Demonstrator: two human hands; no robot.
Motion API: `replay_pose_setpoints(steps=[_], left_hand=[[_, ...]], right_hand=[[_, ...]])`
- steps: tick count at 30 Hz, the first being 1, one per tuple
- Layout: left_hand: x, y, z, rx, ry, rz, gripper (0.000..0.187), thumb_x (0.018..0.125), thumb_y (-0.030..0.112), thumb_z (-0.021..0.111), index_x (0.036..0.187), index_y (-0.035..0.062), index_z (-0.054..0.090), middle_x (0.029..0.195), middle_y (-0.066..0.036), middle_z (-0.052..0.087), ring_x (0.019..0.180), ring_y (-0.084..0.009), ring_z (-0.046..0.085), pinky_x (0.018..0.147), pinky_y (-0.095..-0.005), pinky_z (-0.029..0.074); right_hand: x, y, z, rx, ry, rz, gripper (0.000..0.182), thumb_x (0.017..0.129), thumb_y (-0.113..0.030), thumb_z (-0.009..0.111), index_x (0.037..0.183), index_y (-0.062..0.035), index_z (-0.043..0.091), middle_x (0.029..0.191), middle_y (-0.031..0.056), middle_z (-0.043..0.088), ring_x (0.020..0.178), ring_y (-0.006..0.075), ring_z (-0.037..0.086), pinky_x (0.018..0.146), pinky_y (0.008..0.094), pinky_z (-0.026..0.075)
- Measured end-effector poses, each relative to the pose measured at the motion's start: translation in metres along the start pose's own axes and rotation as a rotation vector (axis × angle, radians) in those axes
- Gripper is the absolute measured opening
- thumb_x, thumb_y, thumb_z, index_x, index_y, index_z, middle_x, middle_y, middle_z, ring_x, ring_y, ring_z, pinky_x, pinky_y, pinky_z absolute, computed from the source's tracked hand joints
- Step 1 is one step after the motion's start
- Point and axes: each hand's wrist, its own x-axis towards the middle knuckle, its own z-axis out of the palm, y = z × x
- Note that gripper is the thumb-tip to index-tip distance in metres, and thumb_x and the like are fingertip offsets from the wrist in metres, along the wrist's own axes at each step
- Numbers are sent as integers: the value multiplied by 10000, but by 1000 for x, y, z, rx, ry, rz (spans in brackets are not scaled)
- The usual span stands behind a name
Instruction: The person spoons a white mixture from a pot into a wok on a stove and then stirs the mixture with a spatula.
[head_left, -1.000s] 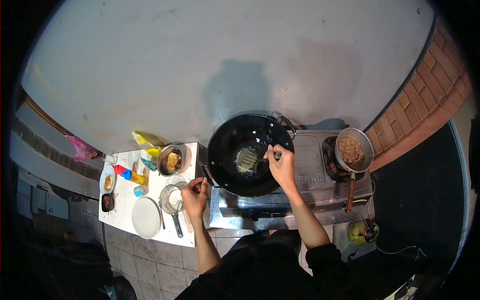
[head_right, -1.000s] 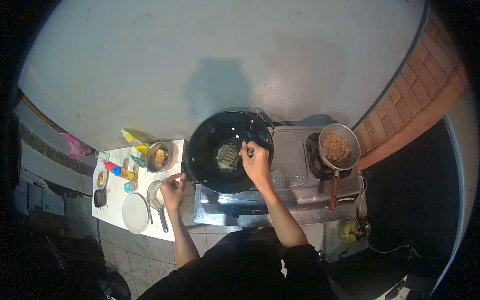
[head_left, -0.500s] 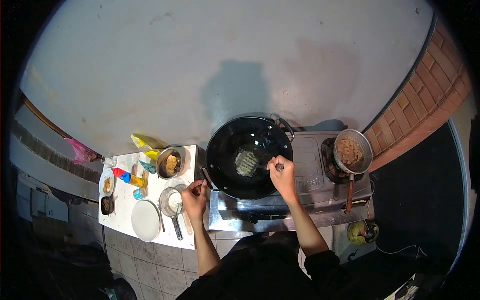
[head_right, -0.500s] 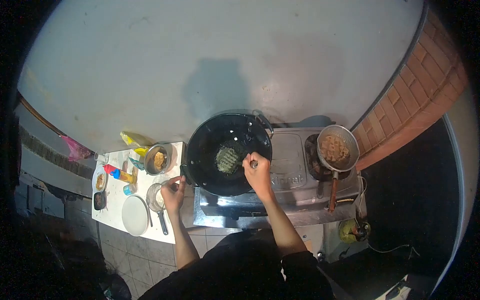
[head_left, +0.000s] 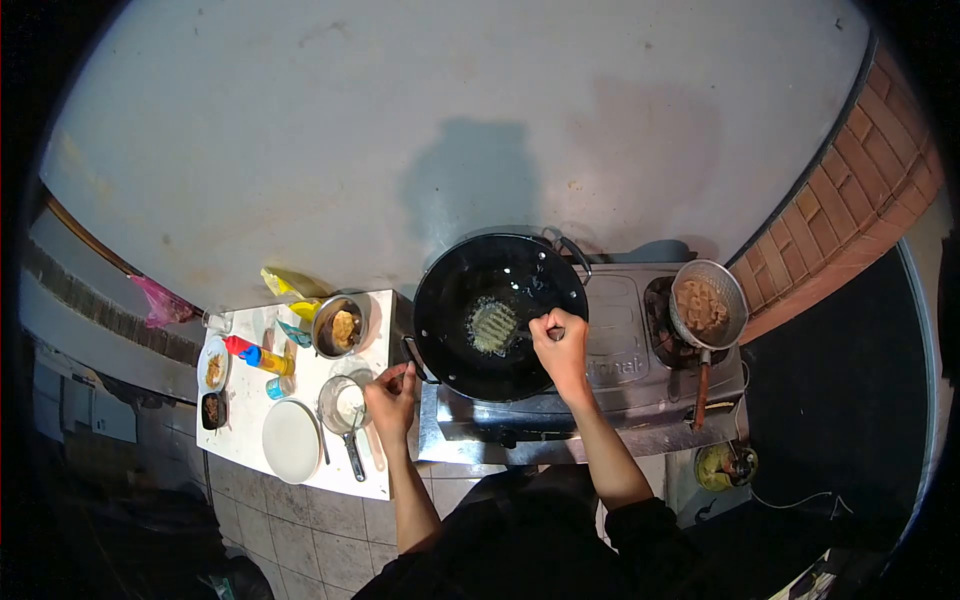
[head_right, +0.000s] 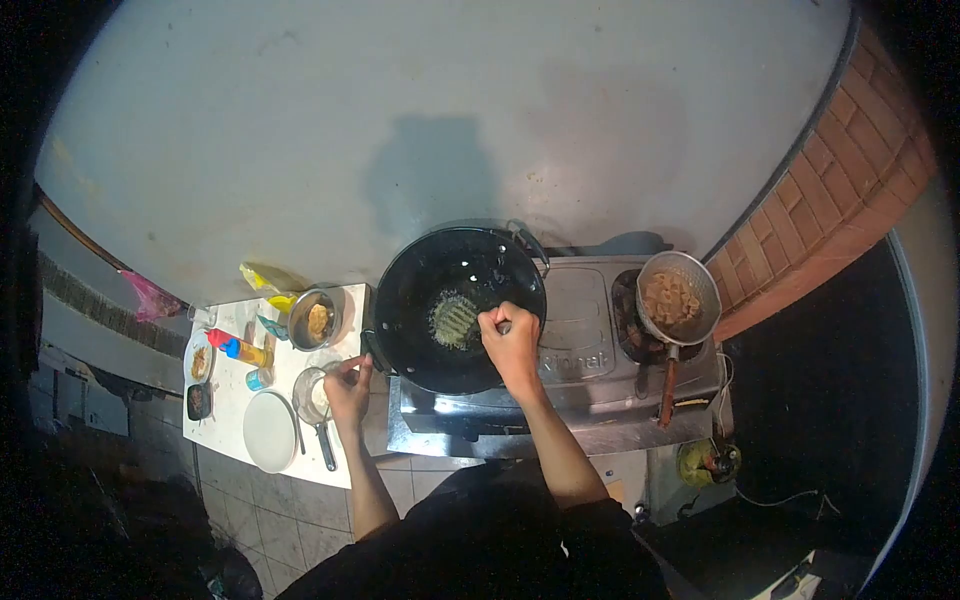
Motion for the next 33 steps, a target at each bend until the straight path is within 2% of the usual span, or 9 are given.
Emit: replay_pose_setpoints(steps=[7,11,17,23,26,29,31,32,33], left_hand=[[-2,0,5,-65,2,35,282,831,194,712,873,-82,675,530,15,471,486,-60,405,459,-223,338],[-2,-4,5,-82,1,49,288,831,197,712,877,-84,673,539,11,481,493,-59,413,460,-221,337],[-5,-2,7,-39,14,29,303,817,208,726,900,-79,676,550,2,492,507,-67,423,474,-229,348],[-3,-14,12,-44,67,108,294,806,204,729,898,-72,682,541,-18,508,491,-80,425,469,-254,362],[-2,-8,10,-10,51,59,282,800,189,732,899,-70,681,531,-27,508,485,-86,423,468,-260,365],[-3,-2,8,19,46,78,269,794,177,734,892,-67,680,517,-30,495,478,-90,418,469,-262,365],[-5,1,6,37,46,84,260,793,170,733,887,-67,679,515,-31,499,477,-92,421,469,-265,368],[-6,1,5,38,47,84,260,793,170,733,887,-67,679,515,-31,499,477,-92,421,469,-265,368],[-6,1,5,40,35,74,270,800,190,725,896,-59,687,547,-68,545,499,-111,467,492,-284,390]], right_hand=[[4,0,4,-76,17,-4,160,715,-25,639,609,50,546,556,181,570,464,261,571,485,349,416],[8,-2,6,-91,25,-36,154,719,-31,638,618,52,557,560,186,570,487,282,592,496,357,428],[11,-10,6,-116,0,42,147,729,-44,637,637,57,583,576,202,579,520,323,608,515,372,449],[16,-8,7,-123,10,18,160,736,-58,647,640,57,592,588,203,590,541,335,617,526,386,457],[21,0,6,-104,-9,4,184,751,-58,641,631,65,575,564,203,578,530,304,623,538,380,461],[24,-3,-2,-16,-24,101,239,787,-76,629,605,60,557,508,168,565,458,227,602,470,345,457],[25,-24,-13,116,-68,210,288,828,-93,614,584,43,543,468,113,552,392,149,550,375,298,425],[26,-21,-14,135,-81,129,302,857,-107,601,591,27,549,456,71,538,357,121,518,316,274,393],[27,-23,-16,136,-82,128,302,857,-107,601,591,27,549,456,71,538,357,121,518,316,274,393]])
